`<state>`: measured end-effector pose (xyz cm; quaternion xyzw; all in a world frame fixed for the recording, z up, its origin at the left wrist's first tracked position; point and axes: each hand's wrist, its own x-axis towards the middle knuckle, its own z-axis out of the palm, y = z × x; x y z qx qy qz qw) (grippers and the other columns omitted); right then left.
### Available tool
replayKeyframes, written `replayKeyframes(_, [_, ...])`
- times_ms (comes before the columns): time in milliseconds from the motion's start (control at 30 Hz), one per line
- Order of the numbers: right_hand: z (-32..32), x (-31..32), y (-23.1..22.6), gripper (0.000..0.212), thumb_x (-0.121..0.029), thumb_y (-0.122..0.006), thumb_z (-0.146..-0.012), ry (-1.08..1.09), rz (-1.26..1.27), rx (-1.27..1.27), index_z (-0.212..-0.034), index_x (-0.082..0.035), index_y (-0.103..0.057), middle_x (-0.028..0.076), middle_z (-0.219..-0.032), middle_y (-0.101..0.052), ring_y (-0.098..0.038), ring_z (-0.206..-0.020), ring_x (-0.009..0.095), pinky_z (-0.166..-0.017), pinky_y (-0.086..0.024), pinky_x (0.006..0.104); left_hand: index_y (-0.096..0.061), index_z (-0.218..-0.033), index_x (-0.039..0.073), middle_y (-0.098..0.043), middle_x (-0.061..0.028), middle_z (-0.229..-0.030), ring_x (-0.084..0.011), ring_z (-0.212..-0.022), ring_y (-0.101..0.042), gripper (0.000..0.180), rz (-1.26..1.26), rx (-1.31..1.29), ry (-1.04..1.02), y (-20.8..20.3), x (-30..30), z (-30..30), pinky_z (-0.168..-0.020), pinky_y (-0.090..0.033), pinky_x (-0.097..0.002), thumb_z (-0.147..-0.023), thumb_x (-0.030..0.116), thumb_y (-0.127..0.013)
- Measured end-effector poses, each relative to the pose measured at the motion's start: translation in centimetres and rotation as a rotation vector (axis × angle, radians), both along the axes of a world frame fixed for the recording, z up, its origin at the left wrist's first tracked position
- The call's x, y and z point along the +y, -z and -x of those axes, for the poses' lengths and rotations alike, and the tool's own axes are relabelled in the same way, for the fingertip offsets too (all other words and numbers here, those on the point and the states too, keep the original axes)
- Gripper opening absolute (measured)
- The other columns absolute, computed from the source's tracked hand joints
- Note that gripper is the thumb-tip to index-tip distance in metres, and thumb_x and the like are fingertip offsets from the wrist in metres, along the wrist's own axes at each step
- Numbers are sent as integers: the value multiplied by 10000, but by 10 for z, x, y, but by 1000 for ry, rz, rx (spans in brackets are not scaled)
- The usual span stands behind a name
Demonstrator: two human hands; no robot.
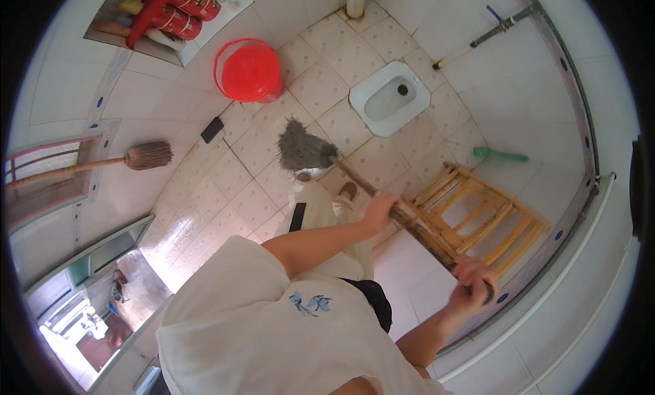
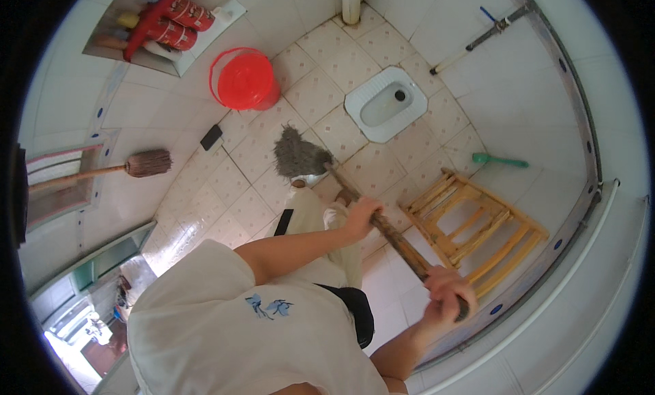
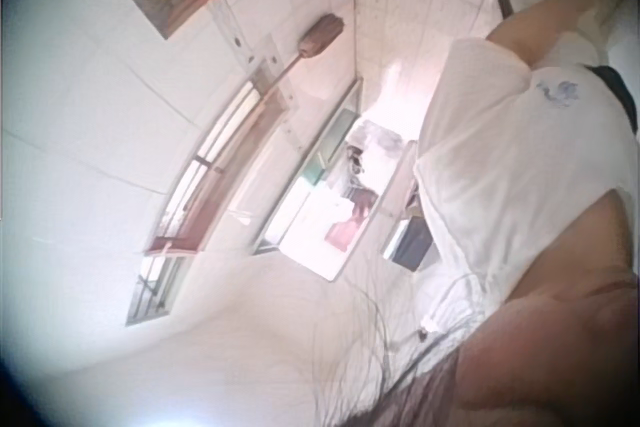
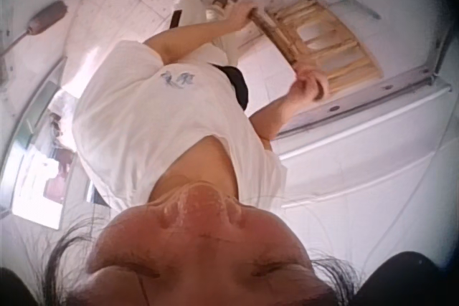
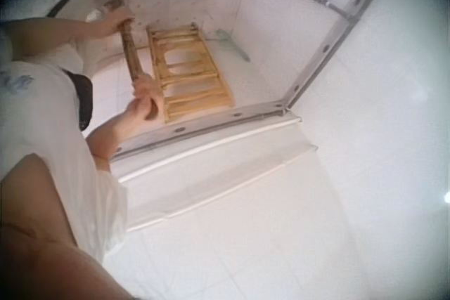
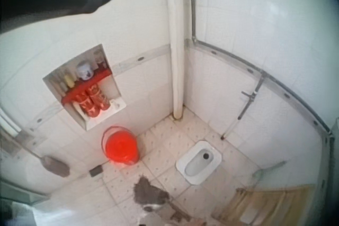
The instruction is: The person cleans a squat toilet by applying cleaning liquid from a bottle and scrubbing the basin with a green brush. They repeatedly scoop water from a red bucket using a blue ladle to rinse the toilet and the brush.
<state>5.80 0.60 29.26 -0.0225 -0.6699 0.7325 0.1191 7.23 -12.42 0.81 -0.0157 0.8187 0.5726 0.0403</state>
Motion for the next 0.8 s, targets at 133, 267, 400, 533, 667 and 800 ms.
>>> replayKeyframes(133, [-36,18,-17,181,-86,-495,-729,100,-155,27,-587,-34,-396,100,-518,-433,-414,-503,196,-606,-440,380,-554,-870,79,-555,-121,-880,-341,-907,-492,284,-119,34,255,-13,40,-4,-768,-404,-403,-629,-60,-612])
replayKeyframes(267, [-68,-12,-17,205,-118,-501,-743,233,-348,71,-600,-44,-374,112,-539,-437,-399,-526,194,-619,-430,391,-546,-828,85,-568,-98,-868,-313,-883,-520,249,-298,59,432,-7,58,-5,-733,-418,-399,-636,-33,-651])
replayKeyframes(400, [-97,-87,8,145,-101,-529,-745,136,-598,125,-661,-13,-450,125,-581,-489,-480,-574,229,-630,-467,403,-539,-791,87,-582,-73,-846,-296,-824,-542,185,-366,137,562,26,37,-7,-690,-425,-389,-677,-1,-655])
replayKeyframes(533, [-131,-185,33,165,-97,-555,-772,56,-728,228,-655,-5,-483,112,-581,-518,-506,-574,223,-579,-467,345,-559,-770,71,-590,-110,-831,-324,-832,-569,191,-390,229,688,58,-36,-30,-665,-434,-403,-661,38,-712])
replayKeyframes(667, [-179,-281,43,279,-184,-589,-812,150,-693,302,-623,-20,-465,97,-557,-507,-474,-539,200,-544,-439,320,-560,-775,75,-590,-105,-794,-322,-816,-574,196,-415,218,707,51,-137,-77,-660,-431,-404,-659,101,-716])
replayKeyframes(800, [-215,-378,31,281,-185,-602,-805,125,-658,325,-620,-21,-468,96,-556,-512,-482,-547,200,-572,-437,325,-564,-777,85,-587,-106,-761,-333,-779,-576,214,-333,224,659,39,-253,-121,-655,-434,-413,-670,189,-718])
